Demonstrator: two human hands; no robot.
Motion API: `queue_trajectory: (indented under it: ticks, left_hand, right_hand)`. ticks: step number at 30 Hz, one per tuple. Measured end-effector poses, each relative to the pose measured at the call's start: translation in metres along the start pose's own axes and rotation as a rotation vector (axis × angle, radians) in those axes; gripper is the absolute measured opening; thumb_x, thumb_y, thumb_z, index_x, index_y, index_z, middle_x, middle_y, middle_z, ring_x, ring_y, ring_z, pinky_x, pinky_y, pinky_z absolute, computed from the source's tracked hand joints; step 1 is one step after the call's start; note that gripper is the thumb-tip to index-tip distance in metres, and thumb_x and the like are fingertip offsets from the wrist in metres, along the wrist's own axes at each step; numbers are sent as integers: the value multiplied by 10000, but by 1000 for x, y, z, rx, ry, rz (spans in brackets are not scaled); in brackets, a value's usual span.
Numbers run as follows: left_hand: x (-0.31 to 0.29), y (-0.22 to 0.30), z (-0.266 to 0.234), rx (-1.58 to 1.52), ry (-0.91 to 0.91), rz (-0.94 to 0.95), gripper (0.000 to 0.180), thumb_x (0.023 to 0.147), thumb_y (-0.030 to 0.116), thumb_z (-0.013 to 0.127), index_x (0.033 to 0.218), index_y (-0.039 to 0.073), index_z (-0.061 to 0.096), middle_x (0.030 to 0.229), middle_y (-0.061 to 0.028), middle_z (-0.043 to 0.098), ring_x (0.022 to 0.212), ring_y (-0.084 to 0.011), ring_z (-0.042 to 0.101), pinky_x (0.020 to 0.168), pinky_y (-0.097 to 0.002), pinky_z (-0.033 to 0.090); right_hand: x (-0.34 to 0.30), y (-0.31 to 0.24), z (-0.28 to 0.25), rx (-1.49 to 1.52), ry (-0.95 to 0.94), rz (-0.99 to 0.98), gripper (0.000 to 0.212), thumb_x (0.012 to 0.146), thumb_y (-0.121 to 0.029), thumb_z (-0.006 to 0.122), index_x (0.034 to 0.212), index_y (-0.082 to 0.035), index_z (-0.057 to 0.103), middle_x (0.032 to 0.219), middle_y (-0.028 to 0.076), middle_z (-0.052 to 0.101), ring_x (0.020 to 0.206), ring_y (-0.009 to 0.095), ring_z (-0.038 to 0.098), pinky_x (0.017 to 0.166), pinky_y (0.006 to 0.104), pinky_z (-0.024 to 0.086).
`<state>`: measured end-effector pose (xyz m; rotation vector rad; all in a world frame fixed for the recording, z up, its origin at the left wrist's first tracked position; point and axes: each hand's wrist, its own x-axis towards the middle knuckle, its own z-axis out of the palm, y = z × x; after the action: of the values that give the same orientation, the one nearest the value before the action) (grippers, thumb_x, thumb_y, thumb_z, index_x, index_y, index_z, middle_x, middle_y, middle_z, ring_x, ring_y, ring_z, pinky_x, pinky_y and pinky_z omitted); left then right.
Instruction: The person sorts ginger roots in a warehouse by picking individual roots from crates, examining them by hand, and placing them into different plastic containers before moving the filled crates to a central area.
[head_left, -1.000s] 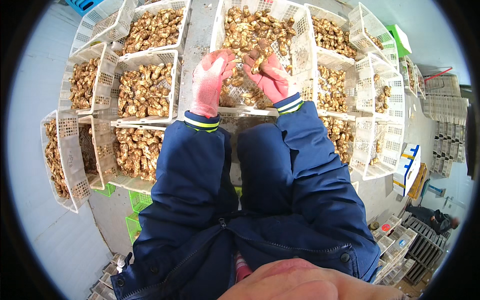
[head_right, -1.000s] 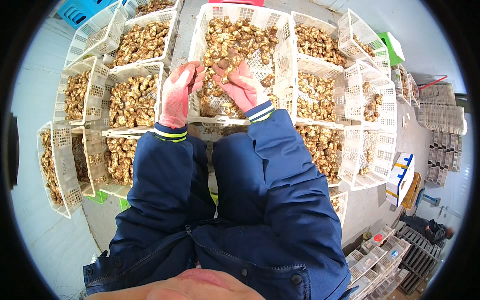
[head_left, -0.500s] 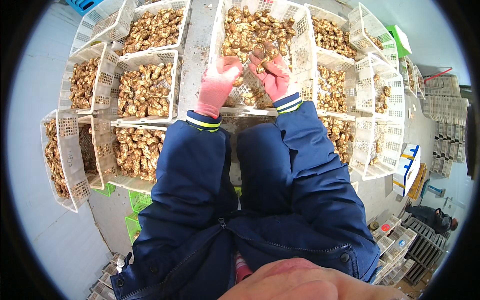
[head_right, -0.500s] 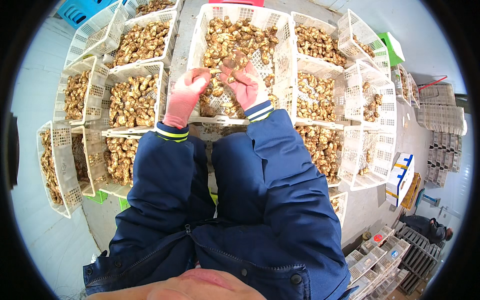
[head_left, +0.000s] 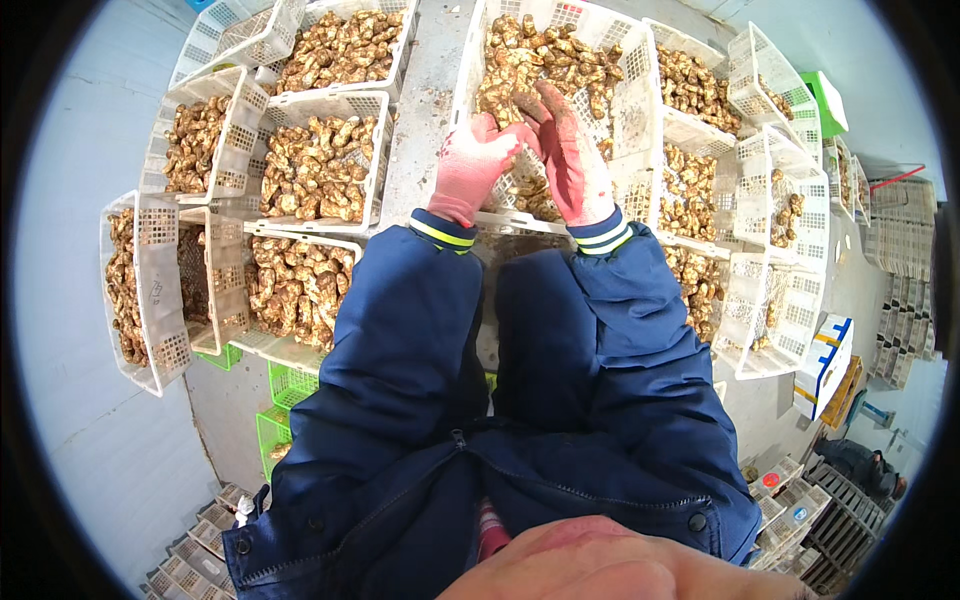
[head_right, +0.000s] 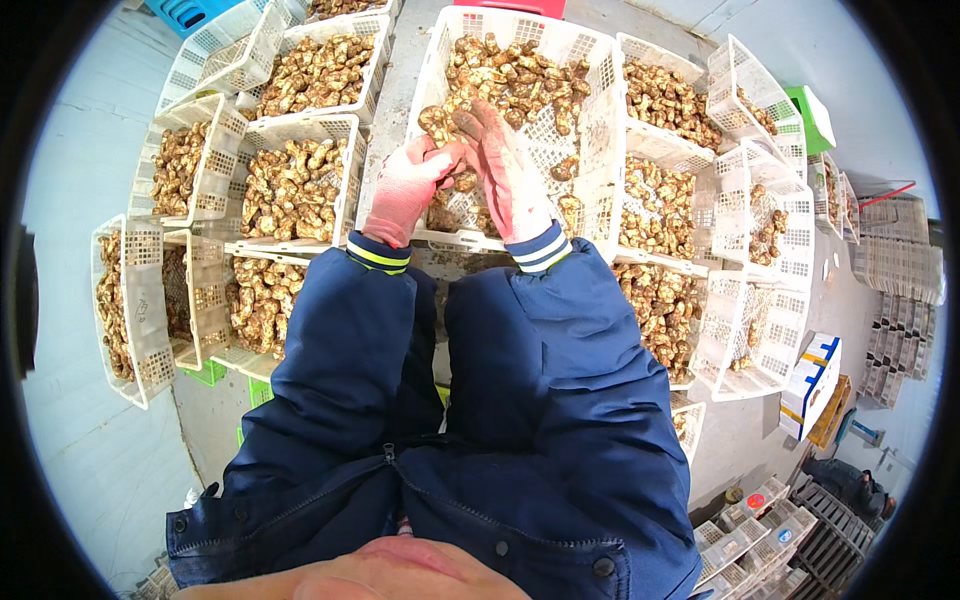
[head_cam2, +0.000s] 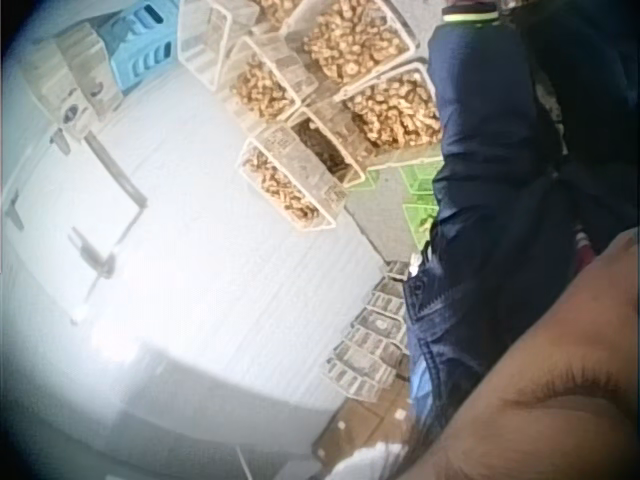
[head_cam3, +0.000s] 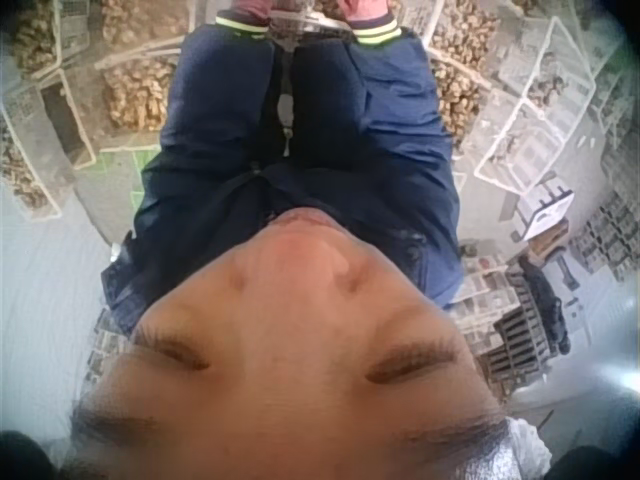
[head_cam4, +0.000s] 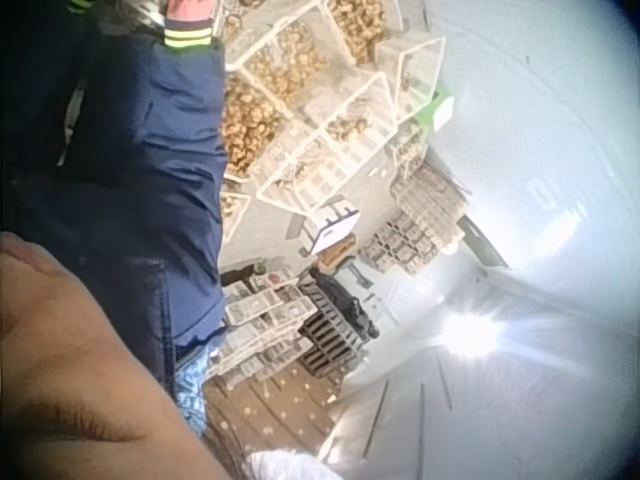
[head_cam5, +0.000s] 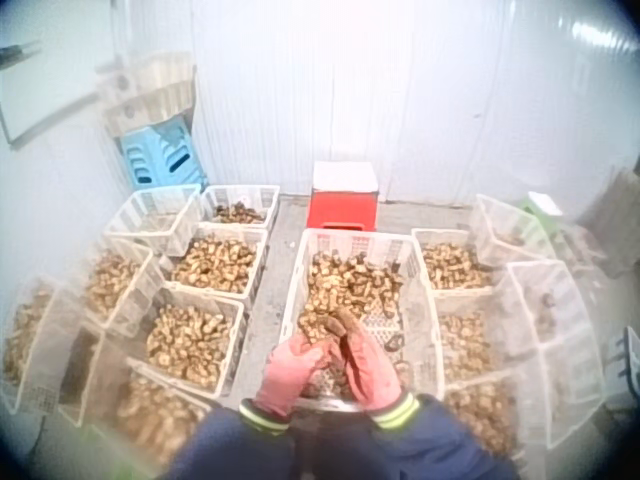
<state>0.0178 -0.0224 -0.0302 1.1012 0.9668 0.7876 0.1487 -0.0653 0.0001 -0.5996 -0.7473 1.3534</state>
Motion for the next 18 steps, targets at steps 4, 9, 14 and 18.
queue_trajectory:
  ticks: [4,9,14,18]
  left_hand:
    - [-9,18,12,-341,-10,-65,239,852,150,524,996,-39,539,934,-90,590,811,-179,615,696,-255,492]
    - [-21,-5,-21,-620,-198,-73,276,854,134,513,1064,-45,518,954,-119,593,845,-226,617,693,-278,503]
    - [-12,26,18,-505,-37,-18,251,827,133,550,999,-47,522,934,-116,596,754,-231,626,612,-303,510]
    - [-41,7,7,-618,-158,-105,322,824,152,557,1074,-31,469,955,-143,590,804,-246,613,691,-325,503]
  right_hand:
    - [0,-7,-23,-36,102,17,546,918,-289,444,1309,50,273,1251,227,415,1157,295,430,955,365,370]
    - [-4,23,-30,19,238,145,427,922,-245,422,1248,27,374,1159,214,495,1026,274,530,861,344,462]
    - [-3,-2,-56,67,190,155,478,917,-274,432,1264,42,346,1173,212,485,1048,286,522,877,351,460]
    - [-33,-8,-21,-9,123,253,482,923,-284,406,1261,52,341,1124,220,513,956,287,572,820,347,487]
